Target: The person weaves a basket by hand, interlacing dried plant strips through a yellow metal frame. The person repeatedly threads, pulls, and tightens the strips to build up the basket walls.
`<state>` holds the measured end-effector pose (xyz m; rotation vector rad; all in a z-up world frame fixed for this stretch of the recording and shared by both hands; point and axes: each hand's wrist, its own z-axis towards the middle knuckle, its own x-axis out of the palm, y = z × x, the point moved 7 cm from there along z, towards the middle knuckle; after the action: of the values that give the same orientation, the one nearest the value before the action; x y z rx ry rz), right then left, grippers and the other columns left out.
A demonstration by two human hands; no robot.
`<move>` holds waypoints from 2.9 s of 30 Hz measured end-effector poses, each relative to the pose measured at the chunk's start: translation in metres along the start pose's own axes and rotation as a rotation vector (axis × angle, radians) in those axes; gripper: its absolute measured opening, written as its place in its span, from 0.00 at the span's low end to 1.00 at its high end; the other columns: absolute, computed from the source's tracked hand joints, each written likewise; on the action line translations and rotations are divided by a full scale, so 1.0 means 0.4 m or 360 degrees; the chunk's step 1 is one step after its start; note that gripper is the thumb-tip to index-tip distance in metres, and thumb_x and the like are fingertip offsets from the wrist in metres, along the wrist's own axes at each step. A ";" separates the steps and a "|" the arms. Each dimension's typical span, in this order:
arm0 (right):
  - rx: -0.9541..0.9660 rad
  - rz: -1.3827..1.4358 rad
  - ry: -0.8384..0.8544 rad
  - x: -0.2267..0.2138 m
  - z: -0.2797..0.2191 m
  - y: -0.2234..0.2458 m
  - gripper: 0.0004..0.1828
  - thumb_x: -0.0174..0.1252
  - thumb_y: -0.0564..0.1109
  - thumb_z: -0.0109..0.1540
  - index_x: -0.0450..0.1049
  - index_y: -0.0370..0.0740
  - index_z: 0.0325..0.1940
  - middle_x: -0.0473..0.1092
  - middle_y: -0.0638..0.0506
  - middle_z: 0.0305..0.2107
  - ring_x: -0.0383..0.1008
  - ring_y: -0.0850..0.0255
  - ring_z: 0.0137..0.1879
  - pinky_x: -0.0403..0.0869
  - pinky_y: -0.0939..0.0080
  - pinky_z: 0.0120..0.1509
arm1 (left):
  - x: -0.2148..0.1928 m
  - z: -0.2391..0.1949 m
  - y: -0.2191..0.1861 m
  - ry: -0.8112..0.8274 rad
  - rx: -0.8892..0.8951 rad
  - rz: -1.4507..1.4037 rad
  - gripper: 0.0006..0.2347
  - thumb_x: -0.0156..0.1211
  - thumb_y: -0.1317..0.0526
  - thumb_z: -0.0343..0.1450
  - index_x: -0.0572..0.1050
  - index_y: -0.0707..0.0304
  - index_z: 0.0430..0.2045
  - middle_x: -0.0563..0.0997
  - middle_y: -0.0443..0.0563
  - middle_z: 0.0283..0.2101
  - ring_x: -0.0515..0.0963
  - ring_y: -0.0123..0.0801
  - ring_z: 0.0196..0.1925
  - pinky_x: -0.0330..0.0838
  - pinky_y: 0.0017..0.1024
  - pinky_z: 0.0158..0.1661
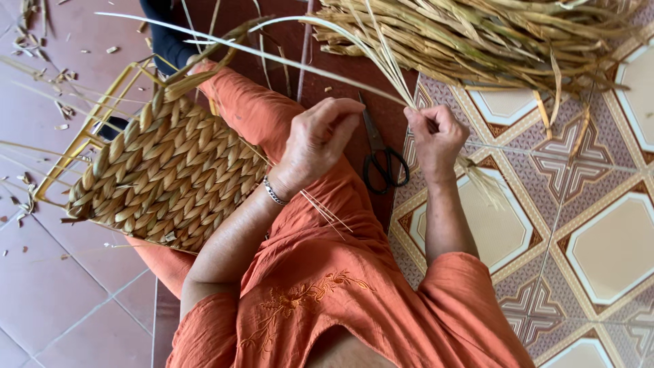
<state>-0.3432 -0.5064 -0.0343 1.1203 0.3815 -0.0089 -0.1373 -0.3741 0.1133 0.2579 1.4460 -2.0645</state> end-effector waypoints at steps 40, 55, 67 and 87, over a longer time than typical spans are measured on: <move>-0.0162 -0.0528 0.0120 0.001 0.087 -0.125 0.09 0.69 0.40 0.70 0.80 0.36 0.37 0.76 0.50 0.26 0.74 0.65 0.28 0.71 0.67 0.26 | -0.821 -0.320 0.293 -0.1732 0.0102 -0.0638 0.12 0.52 0.55 0.84 0.68 0.67 0.48 0.82 0.65 0.32 0.83 0.46 0.28 0.82 0.42 0.31; -0.0878 -0.0025 0.0764 0.320 -0.012 0.310 0.20 0.45 0.47 0.76 0.68 0.38 0.69 0.69 0.38 0.62 0.68 0.48 0.71 0.68 0.49 0.77 | -0.737 -0.312 0.245 -0.1775 0.0047 -0.0719 0.08 0.53 0.59 0.81 0.66 0.61 0.50 0.81 0.60 0.29 0.81 0.40 0.24 0.82 0.41 0.27; 0.0749 0.1140 0.1288 0.447 -0.103 0.293 0.11 0.51 0.43 0.73 0.77 0.37 0.54 0.73 0.54 0.26 0.65 0.70 0.26 0.66 0.71 0.29 | -0.752 -0.327 0.263 -0.1614 -0.0151 -0.0572 0.07 0.46 0.60 0.81 0.69 0.65 0.42 0.84 0.56 0.31 0.87 0.39 0.30 0.88 0.38 0.35; 0.1268 0.1749 0.0682 0.468 -0.006 0.084 0.07 0.55 0.36 0.71 0.74 0.36 0.54 0.77 0.50 0.36 0.74 0.65 0.34 0.73 0.67 0.33 | -0.321 -0.042 0.450 0.0330 -0.0371 0.2590 0.06 0.64 0.64 0.64 0.80 0.65 0.31 0.76 0.59 0.44 0.70 0.43 0.53 0.60 0.43 0.58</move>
<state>-0.1620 -0.4551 -0.0624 2.0086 0.0794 1.1459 0.0656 -0.3537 0.0262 1.1041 0.8956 -0.5372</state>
